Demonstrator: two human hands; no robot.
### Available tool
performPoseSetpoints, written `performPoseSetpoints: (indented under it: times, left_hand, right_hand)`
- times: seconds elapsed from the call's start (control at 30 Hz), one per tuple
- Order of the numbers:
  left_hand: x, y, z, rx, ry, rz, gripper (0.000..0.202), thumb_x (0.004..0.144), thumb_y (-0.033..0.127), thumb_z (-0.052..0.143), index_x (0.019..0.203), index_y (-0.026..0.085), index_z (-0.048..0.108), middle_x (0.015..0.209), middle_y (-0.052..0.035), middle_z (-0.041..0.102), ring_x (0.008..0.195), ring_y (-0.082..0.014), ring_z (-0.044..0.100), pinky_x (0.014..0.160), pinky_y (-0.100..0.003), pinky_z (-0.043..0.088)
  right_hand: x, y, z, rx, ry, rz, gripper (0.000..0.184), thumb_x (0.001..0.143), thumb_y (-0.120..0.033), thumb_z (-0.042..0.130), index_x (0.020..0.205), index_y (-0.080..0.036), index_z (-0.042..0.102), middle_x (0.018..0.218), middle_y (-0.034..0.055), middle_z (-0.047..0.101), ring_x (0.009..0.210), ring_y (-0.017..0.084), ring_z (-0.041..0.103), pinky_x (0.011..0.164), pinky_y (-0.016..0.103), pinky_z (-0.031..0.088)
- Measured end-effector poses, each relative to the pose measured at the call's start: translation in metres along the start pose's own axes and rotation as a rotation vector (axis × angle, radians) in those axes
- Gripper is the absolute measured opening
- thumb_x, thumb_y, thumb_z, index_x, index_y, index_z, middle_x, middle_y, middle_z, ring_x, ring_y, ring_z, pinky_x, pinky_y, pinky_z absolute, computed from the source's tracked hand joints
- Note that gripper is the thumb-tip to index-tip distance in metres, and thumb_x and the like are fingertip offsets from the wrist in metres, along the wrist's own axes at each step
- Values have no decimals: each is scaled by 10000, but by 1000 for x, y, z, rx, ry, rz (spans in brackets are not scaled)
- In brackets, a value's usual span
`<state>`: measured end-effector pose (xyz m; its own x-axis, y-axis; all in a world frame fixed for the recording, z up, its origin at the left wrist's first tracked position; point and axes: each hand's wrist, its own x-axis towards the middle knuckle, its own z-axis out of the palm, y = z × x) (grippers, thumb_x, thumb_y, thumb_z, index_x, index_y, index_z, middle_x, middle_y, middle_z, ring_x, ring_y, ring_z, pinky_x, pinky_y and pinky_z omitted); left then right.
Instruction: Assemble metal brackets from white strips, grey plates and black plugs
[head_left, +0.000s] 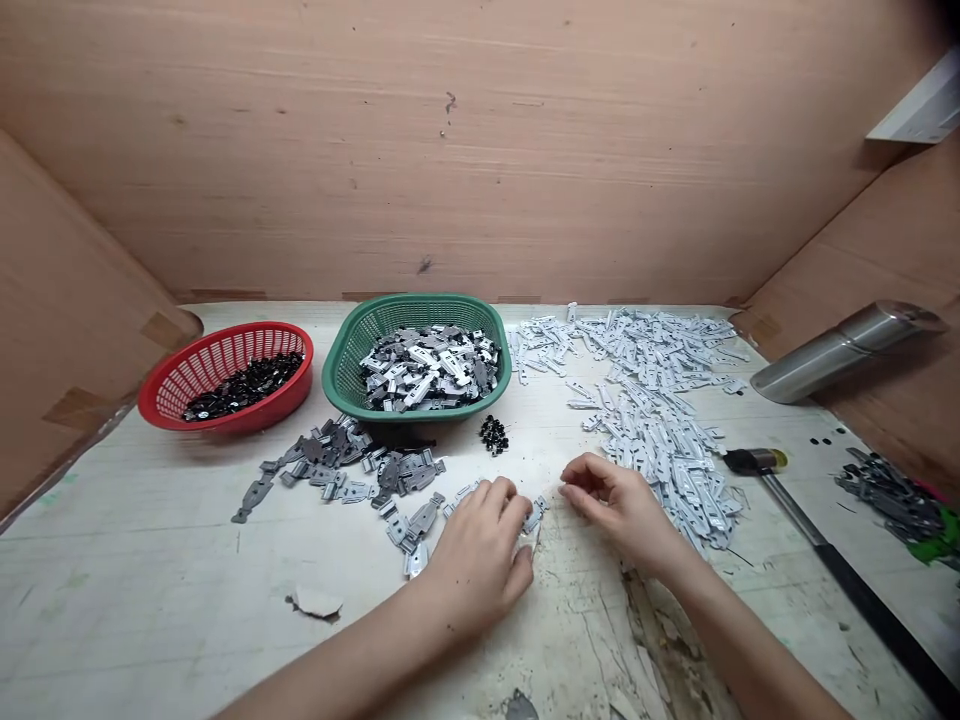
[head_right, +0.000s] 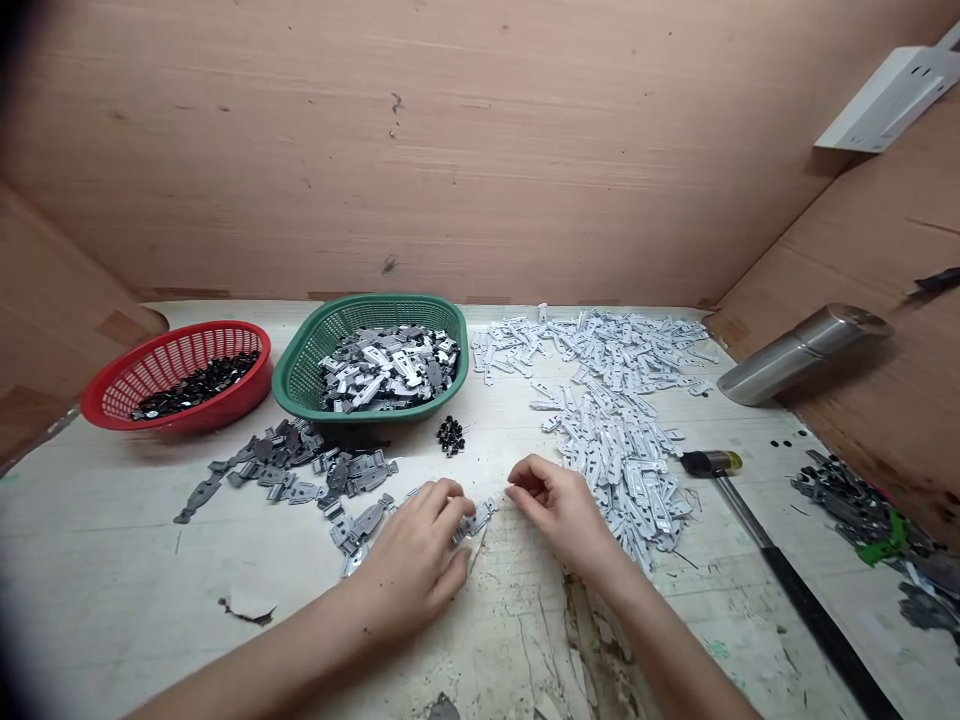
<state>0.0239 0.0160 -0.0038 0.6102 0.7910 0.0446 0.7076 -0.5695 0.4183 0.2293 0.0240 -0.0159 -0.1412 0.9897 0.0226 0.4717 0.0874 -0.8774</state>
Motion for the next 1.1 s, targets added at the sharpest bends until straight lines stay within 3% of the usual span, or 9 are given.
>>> performPoseSetpoints:
  times: [0.1, 0.23, 0.3, 0.5, 0.6, 0.73, 0.9, 1.1]
  left_hand:
    - [3, -2, 5, -15, -27, -174, 148, 837, 193, 426, 948, 183, 524, 974, -76, 542, 802, -215, 541, 603, -311, 433]
    - [3, -7, 9, -263, 10, -230, 98, 797, 163, 512, 886, 197, 536, 900, -33, 570, 753, -173, 558, 620, -277, 427]
    - [2, -9, 7, -430, 63, -254, 80, 775, 181, 561, 852, 200, 551, 843, -18, 577, 746, -162, 557, 643, -266, 431]
    - [3, -10, 3, -784, 142, -320, 72, 766, 267, 605, 765, 196, 593, 769, -9, 579, 698, -142, 553, 630, -246, 440]
    - [4, -9, 4, -1035, 105, -406, 113, 755, 285, 624, 782, 183, 584, 740, -10, 595, 692, -140, 578, 643, -254, 465]
    - [7, -9, 3, -1433, -33, -577, 275, 680, 310, 711, 842, 177, 534, 682, -2, 639, 678, -143, 629, 682, -287, 499]
    - [7, -10, 0, -1403, -186, -695, 327, 672, 419, 692, 739, 150, 519, 652, -46, 681, 555, -123, 622, 600, -269, 496]
    - [7, -7, 0, -1426, -152, -674, 294, 671, 406, 666, 688, 156, 512, 605, -5, 637, 527, -116, 593, 549, -255, 470]
  right_hand:
    - [-1, 2, 1, 172, -15, 83, 146, 805, -319, 595, 832, -177, 617, 742, 29, 619, 665, 151, 581, 596, 270, 490]
    - [-8, -9, 0, 328, -80, 123, 180, 808, -331, 605, 901, -179, 634, 853, 57, 661, 778, 184, 641, 687, 307, 536]
    - [-13, -19, 1, 249, -74, 37, 131, 838, -291, 577, 905, -194, 636, 842, 47, 662, 778, 176, 638, 687, 301, 528]
    - [-21, -31, 15, -66, 27, -407, 128, 861, -120, 511, 915, -201, 595, 850, 50, 599, 842, 182, 554, 722, 329, 458]
    - [-19, -25, 24, -50, 55, -432, 139, 862, -85, 481, 913, -185, 562, 867, 59, 550, 844, 174, 540, 708, 314, 456]
    - [-15, -17, 27, -15, 99, -383, 125, 861, -91, 484, 882, -188, 560, 813, 38, 529, 780, 160, 536, 661, 295, 445]
    - [-13, -17, 21, 17, 92, -295, 89, 863, -136, 508, 858, -201, 568, 817, 32, 537, 767, 160, 532, 635, 288, 444]
    - [-18, -24, 26, -260, 50, -451, 158, 834, -93, 503, 880, -219, 586, 965, 82, 534, 963, 237, 472, 781, 407, 439]
